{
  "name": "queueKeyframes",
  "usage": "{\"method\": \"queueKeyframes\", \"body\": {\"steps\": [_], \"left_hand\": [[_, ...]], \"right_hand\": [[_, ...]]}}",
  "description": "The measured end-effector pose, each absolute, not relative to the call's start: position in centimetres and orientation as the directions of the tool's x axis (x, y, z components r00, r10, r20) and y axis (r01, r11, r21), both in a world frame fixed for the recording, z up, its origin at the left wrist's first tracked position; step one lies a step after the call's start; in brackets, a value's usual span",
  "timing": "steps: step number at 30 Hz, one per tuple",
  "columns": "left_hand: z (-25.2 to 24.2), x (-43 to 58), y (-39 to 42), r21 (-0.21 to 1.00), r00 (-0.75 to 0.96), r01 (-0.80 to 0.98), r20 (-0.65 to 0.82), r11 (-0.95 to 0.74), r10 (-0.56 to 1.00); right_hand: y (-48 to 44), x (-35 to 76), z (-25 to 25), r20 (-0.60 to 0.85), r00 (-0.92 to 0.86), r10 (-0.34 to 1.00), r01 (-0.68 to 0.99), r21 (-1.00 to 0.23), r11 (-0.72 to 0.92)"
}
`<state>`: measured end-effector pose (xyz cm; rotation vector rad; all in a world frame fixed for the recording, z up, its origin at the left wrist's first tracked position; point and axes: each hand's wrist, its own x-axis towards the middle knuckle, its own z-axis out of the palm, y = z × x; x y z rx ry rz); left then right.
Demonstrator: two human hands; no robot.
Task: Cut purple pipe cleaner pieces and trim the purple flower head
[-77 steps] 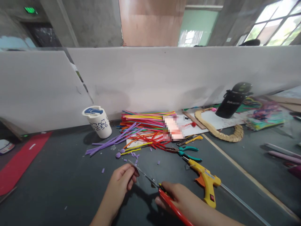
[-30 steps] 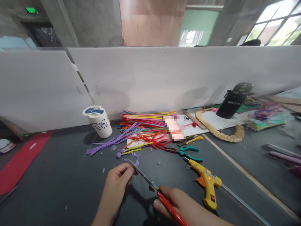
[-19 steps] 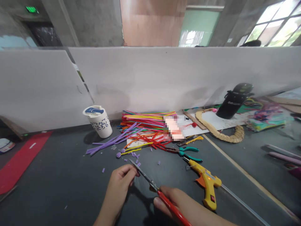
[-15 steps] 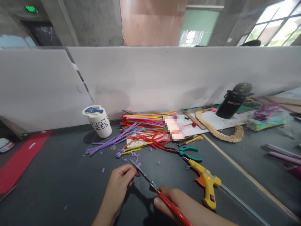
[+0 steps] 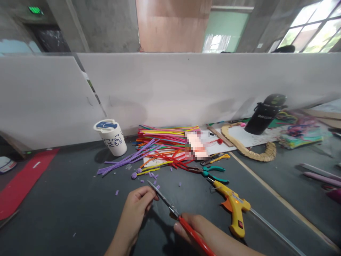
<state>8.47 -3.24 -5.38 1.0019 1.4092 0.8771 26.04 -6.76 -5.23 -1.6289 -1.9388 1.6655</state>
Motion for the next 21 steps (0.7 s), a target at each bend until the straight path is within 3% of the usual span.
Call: {"method": "queueKeyframes", "body": {"steps": [13, 21], "left_hand": [[-6.7, 9.3, -3.3, 0.915, -0.015, 0.075, -0.395, 0.395, 0.918], [-5.3, 8.6, -3.3, 0.922, 0.059, -0.169, -0.343, 0.348, 0.938]], "right_hand": [[-6.9, 26.1, -6.5, -0.497, -0.423, 0.758, 0.543, -0.808, -0.227], [-6.2, 26.9, -5.4, -0.429, -0.404, 0.808, 0.644, -0.761, -0.082]]}}
